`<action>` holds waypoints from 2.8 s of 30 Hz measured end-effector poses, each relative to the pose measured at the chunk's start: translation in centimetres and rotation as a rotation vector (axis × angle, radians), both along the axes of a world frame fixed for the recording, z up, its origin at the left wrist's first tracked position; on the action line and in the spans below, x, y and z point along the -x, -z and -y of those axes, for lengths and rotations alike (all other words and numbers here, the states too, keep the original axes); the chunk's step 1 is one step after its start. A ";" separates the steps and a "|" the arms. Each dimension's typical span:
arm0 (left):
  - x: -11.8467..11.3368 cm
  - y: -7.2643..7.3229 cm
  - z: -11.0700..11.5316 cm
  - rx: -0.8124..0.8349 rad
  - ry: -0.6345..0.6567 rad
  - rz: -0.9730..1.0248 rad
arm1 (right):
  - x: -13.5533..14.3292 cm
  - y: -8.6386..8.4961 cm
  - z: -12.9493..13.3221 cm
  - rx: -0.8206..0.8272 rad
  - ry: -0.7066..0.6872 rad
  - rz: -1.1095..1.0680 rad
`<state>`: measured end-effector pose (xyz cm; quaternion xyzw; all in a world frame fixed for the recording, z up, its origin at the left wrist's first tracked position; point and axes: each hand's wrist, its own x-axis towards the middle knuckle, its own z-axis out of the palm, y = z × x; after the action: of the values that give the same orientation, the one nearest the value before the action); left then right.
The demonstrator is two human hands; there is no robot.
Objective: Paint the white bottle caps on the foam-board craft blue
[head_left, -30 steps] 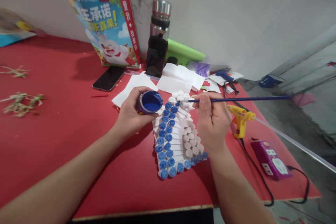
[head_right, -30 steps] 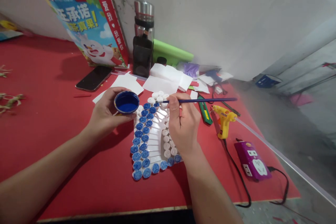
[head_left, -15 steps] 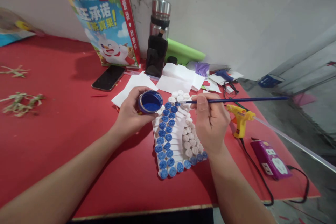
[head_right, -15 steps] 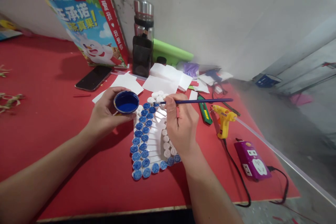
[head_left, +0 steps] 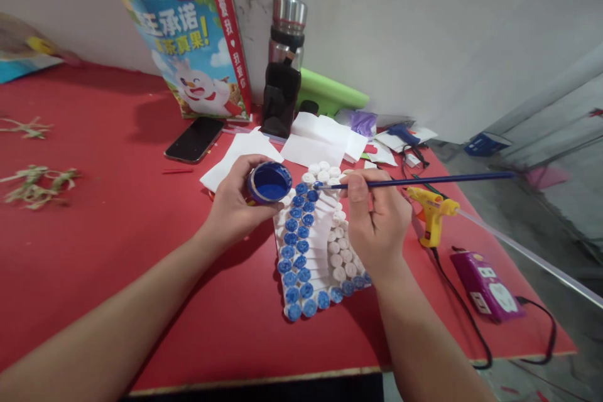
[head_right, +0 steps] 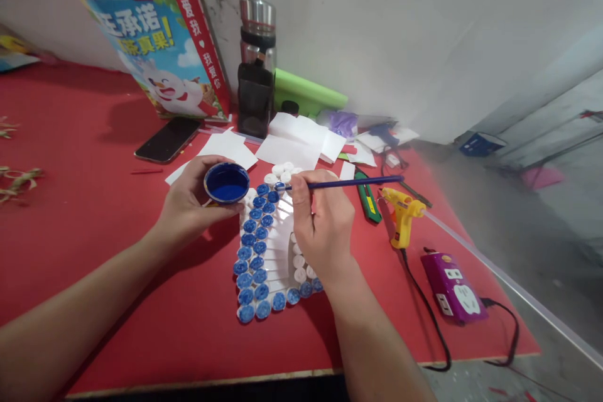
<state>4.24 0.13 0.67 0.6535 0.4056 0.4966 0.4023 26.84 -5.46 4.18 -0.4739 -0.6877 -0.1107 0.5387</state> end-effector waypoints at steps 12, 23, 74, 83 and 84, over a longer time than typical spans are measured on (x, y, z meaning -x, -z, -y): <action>0.1 0.2 -0.1 -0.010 0.002 -0.002 | -0.1 0.2 -0.2 0.001 0.021 -0.012; 0.0 0.3 -0.2 -0.017 0.013 0.024 | -0.3 0.3 -0.1 0.010 0.035 -0.062; 0.0 0.1 0.0 -0.019 -0.002 -0.007 | 0.2 -0.3 0.2 -0.040 0.006 0.082; -0.1 -0.1 0.0 -0.012 0.004 0.019 | 0.6 -0.3 0.3 -0.050 -0.025 0.083; -0.1 -0.1 0.0 -0.011 0.005 0.025 | 0.6 -0.3 0.3 -0.054 -0.029 0.090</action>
<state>4.30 0.17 0.80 0.6505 0.3960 0.5061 0.4049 26.22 -5.72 4.47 -0.4435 -0.7150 -0.1426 0.5213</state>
